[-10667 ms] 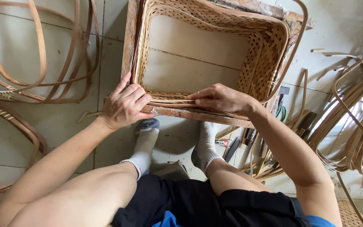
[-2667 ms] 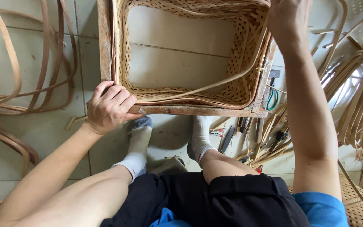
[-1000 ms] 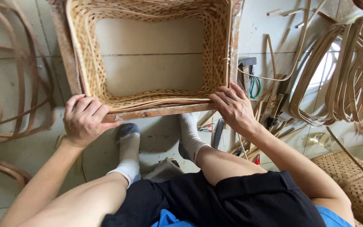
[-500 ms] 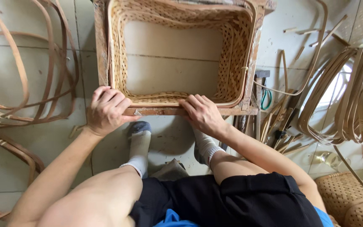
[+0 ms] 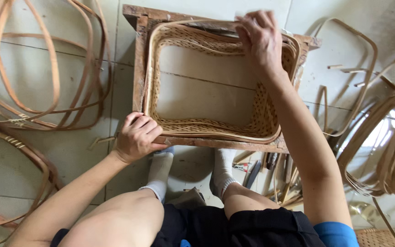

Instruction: The person weaves a rectangular basket by inserting and bending thin wooden strips into the basket's frame. They use a hammer to secure the strips and a pair of scissors to trim excess material.

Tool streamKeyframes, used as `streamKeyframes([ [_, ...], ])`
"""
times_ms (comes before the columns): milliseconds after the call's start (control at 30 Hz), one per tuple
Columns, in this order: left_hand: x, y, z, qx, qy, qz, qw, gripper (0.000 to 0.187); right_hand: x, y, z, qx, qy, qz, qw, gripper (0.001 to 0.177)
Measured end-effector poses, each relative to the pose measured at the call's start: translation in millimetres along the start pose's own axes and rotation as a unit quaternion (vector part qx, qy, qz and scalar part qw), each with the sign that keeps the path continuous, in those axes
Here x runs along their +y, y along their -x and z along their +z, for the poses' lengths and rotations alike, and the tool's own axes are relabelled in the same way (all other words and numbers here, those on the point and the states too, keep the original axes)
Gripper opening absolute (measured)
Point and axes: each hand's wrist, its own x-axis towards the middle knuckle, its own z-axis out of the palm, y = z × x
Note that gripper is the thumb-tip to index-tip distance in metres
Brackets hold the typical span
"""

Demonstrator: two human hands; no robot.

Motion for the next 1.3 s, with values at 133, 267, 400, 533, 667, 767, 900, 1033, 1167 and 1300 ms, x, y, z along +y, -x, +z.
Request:
streamKeyframes([
  [133, 1.4, 0.5, 0.8, -0.015, -0.007, 0.003, 1.000, 0.049, -3.1, 3.2, 13.9, -0.018, 0.007, 0.050, 0.999, 0.007],
  [267, 1.6, -7.4, -7.0, 0.039, 0.050, 0.005, 0.998, 0.046, -17.7, 13.1, 1.0, -0.009, 0.034, 0.012, 0.999, 0.008],
  [400, -36.0, -46.1, -11.1, 0.118, 0.236, -0.144, 0.954, 0.031, -24.1, 19.8, -4.7, -0.007, 0.031, 0.017, 0.999, 0.008],
  [533, -109.3, -94.2, 14.1, 0.100, 0.434, -0.310, 0.840, 0.034, -19.1, 15.3, 2.5, -0.003, 0.038, 0.027, 0.999, 0.005],
  [667, -138.0, -92.8, 35.5, 0.064, 0.518, -0.321, 0.790, 0.042, -20.3, 15.3, 4.5, 0.001, 0.035, 0.034, 0.999, 0.005],
  [767, -148.0, -92.2, 40.8, 0.047, 0.532, -0.350, 0.770, 0.045, -26.6, 10.8, -9.8, 0.031, 0.043, 0.012, 0.999, 0.004],
  [900, -153.7, -95.7, 43.9, 0.016, 0.540, -0.384, 0.749, 0.047, -42.3, 18.6, -36.4, 0.040, 0.029, -0.006, 0.999, 0.004],
  [1033, -154.9, -96.2, 39.5, 0.009, 0.523, -0.394, 0.756, 0.048, -38.5, 3.2, -29.2, 0.042, 0.028, -0.007, 0.999, 0.005],
  [1167, -122.3, -105.6, 24.6, 0.106, 0.360, -0.327, 0.867, 0.044, -25.5, 0.2, -18.1, 0.056, 0.024, -0.015, 0.998, 0.002],
  [1300, -48.4, -94.7, 14.2, 0.219, 0.073, -0.104, 0.967, 0.021, -21.2, 2.7, -13.4, 0.065, 0.035, -0.031, 0.997, 0.004],
])
